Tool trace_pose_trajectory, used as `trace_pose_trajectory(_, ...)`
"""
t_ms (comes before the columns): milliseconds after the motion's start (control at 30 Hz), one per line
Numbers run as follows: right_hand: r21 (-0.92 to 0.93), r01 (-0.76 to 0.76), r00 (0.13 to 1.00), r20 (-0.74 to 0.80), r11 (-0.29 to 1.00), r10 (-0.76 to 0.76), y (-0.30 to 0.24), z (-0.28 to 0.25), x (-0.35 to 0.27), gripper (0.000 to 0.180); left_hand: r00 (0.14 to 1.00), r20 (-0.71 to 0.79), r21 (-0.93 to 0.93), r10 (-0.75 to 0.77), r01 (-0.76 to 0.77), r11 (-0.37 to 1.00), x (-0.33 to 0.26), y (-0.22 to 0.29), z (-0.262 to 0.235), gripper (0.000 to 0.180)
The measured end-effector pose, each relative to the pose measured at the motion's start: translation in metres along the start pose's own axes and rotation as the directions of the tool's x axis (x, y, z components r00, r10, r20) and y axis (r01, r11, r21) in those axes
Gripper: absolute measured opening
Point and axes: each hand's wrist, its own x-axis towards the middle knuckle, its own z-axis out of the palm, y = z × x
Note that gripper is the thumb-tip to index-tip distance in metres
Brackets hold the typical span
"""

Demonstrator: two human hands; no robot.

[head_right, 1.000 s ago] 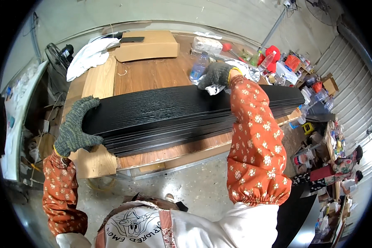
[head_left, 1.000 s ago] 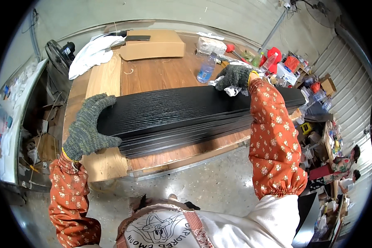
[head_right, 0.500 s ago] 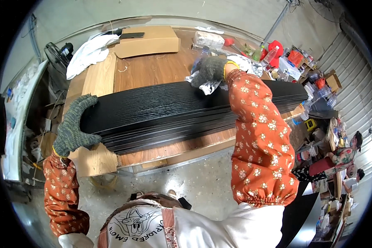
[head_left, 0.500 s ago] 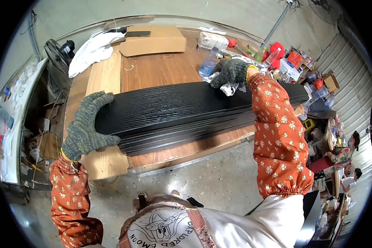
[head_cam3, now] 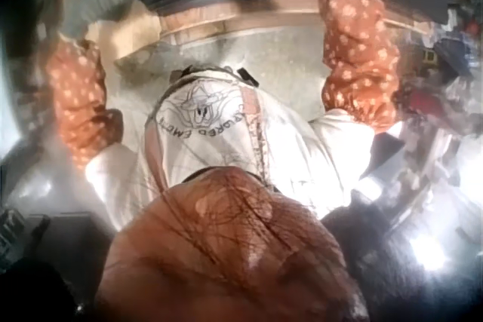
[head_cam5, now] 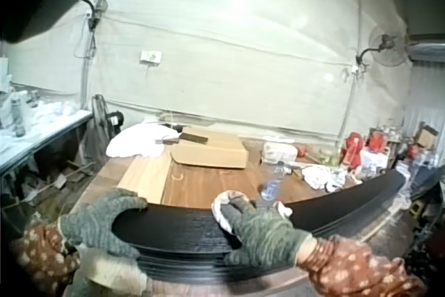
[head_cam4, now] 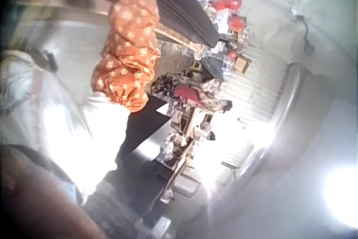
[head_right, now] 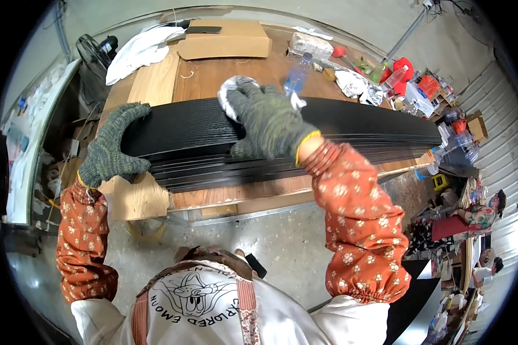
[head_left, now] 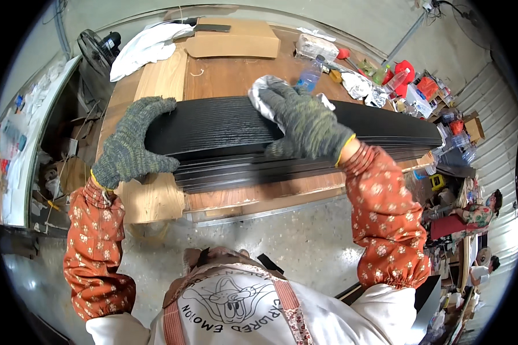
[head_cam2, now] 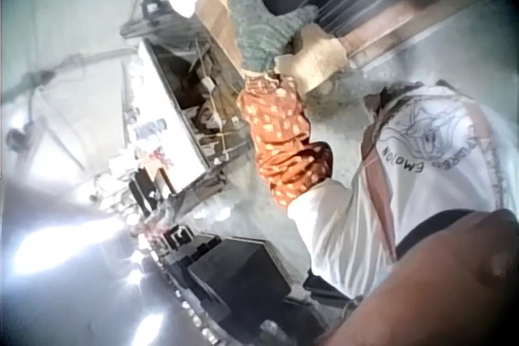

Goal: Cleaning and polishing black furniture planks using a sponge and cloth.

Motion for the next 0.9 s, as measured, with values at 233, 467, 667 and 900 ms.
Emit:
trace_pose_trajectory(233, 0.156, 0.159, 0.924, -0.372, 0.975, -0.091, 0.014, 0.032, -0.032, 0.055, 0.999, 0.017, -0.018, -0.040, 0.041, 0.999, -0.003, 0.001, 0.000, 0.091)
trace_pose_trajectory(467, 0.091, 0.105, 0.862, -0.505, 0.990, -0.045, -0.012, 0.041, -0.026, 0.045, 1.000, 0.017, -0.002, 0.011, -0.011, 1.000, -0.005, -0.005, 0.000, 0.093)
trace_pose_trajectory(667, 0.104, 0.018, 0.920, -0.391, 0.994, 0.024, -0.015, 0.037, -0.029, 0.048, 1.000, 0.010, 0.028, -0.004, 0.004, 1.000, -0.002, 0.005, 0.000, 0.101)
trace_pose_trajectory(900, 0.066, 0.422, 0.867, -0.320, 0.904, -0.381, -0.108, 0.034, 0.043, 0.052, 0.986, 0.157, -0.103, 0.053, -0.037, 0.994, 0.008, -0.006, 0.006, 0.105)
